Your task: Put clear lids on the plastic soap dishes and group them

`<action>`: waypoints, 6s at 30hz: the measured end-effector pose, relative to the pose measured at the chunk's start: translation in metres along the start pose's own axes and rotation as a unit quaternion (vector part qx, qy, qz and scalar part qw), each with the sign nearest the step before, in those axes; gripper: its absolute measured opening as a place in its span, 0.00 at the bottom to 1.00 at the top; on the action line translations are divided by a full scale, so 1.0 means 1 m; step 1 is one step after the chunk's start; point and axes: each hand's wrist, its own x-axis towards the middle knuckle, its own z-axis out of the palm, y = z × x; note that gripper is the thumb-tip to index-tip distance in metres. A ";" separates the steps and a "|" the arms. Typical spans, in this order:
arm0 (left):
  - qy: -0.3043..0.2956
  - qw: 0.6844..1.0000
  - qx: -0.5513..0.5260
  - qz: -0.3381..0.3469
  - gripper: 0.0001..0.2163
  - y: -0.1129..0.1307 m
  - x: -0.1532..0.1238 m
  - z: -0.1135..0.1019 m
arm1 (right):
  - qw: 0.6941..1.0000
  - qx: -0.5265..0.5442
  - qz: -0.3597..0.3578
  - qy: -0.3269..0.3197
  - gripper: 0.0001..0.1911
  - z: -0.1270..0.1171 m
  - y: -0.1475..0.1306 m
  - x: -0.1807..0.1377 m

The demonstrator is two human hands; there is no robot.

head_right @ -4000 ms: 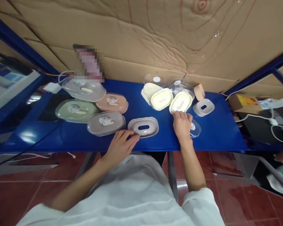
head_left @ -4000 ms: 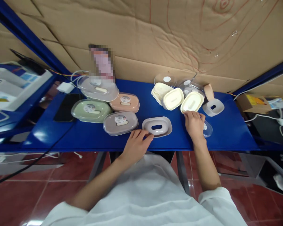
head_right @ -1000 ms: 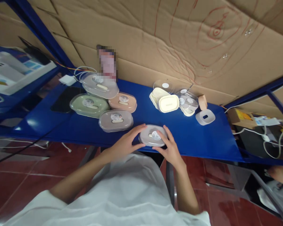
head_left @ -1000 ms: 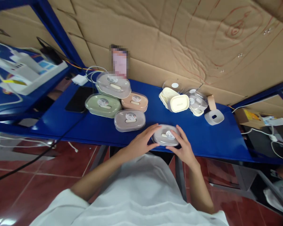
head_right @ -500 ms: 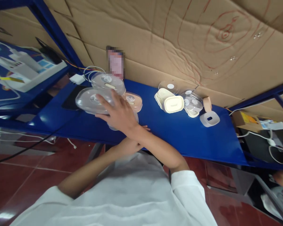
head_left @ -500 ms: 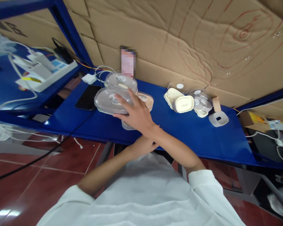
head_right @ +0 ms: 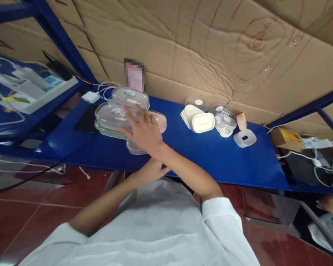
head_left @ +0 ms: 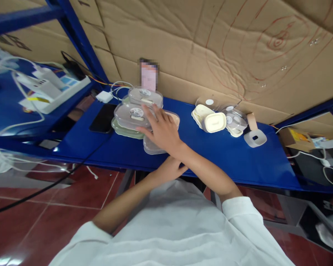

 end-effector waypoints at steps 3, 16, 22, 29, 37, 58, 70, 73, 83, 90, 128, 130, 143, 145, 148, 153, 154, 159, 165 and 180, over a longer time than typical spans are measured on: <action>0.003 1.000 0.017 0.013 0.14 0.006 0.001 -0.001 | 0.999 0.033 -0.006 0.037 0.31 -0.014 0.050 -0.019; -0.026 0.996 0.076 -0.045 0.26 0.021 -0.002 -0.006 | 0.975 0.051 0.187 0.108 0.20 -0.021 0.151 -0.156; 0.001 0.996 0.081 -0.034 0.44 0.019 0.011 0.007 | 0.976 0.015 0.191 0.100 0.22 -0.024 0.122 -0.190; 0.046 0.992 0.115 0.009 0.49 0.017 0.029 0.024 | 0.972 0.115 0.166 0.118 0.23 -0.024 0.107 -0.209; 0.135 0.967 0.208 0.064 0.39 0.030 0.029 0.025 | 0.891 0.348 0.245 0.155 0.21 -0.026 0.095 -0.221; 0.030 0.969 0.213 0.124 0.40 0.045 0.085 0.013 | 0.953 0.178 0.211 0.129 0.33 -0.025 0.150 -0.248; -0.006 0.975 0.217 0.037 0.26 0.011 0.066 0.012 | 0.938 0.200 0.266 0.097 0.49 -0.021 0.153 -0.247; -0.007 0.972 0.218 0.088 0.15 0.010 0.068 0.013 | 0.944 0.205 0.239 0.094 0.54 -0.020 0.158 -0.242; -0.040 0.934 0.339 0.106 0.12 0.021 0.064 0.004 | 0.983 0.132 0.119 0.045 0.30 -0.022 0.169 -0.233; -0.004 0.948 0.284 0.142 0.11 0.019 0.041 -0.001 | 0.971 0.205 0.110 -0.051 0.30 -0.048 0.157 -0.238; 0.037 0.987 0.152 0.026 0.34 0.007 0.025 0.000 | 0.978 0.190 0.080 -0.043 0.28 -0.053 0.147 -0.230; 0.029 0.988 0.152 0.022 0.35 0.005 0.024 0.001 | 0.982 0.170 0.064 -0.043 0.29 -0.046 0.137 -0.230; 0.019 0.986 0.164 0.008 0.31 0.003 0.023 0.002 | 0.991 0.121 0.034 -0.033 0.36 -0.036 0.151 -0.234; 0.017 0.985 0.172 0.012 0.31 0.003 0.023 0.003 | 0.992 0.118 0.024 -0.029 0.37 -0.036 0.152 -0.234; 0.017 0.983 0.182 0.013 0.29 0.003 0.023 0.003 | 0.992 0.121 0.018 -0.026 0.38 -0.033 0.155 -0.234; 0.052 0.982 0.178 0.020 0.27 0.008 0.025 0.001 | 0.992 0.120 0.042 -0.004 0.40 -0.030 0.161 -0.232; 0.077 0.981 0.175 0.022 0.24 0.009 0.025 0.001 | 0.992 0.117 0.054 0.017 0.39 -0.031 0.162 -0.228; 0.133 0.968 0.200 0.074 0.06 0.016 0.025 0.001 | 0.986 0.094 0.110 0.083 0.38 -0.038 0.165 -0.178; 0.160 0.942 0.239 0.173 0.07 0.027 0.016 -0.011 | 0.993 0.074 0.079 0.050 0.35 -0.009 0.184 -0.097; 0.071 0.942 0.270 0.187 0.09 0.017 0.015 -0.008 | 0.992 0.097 0.077 0.017 0.32 0.037 0.185 0.006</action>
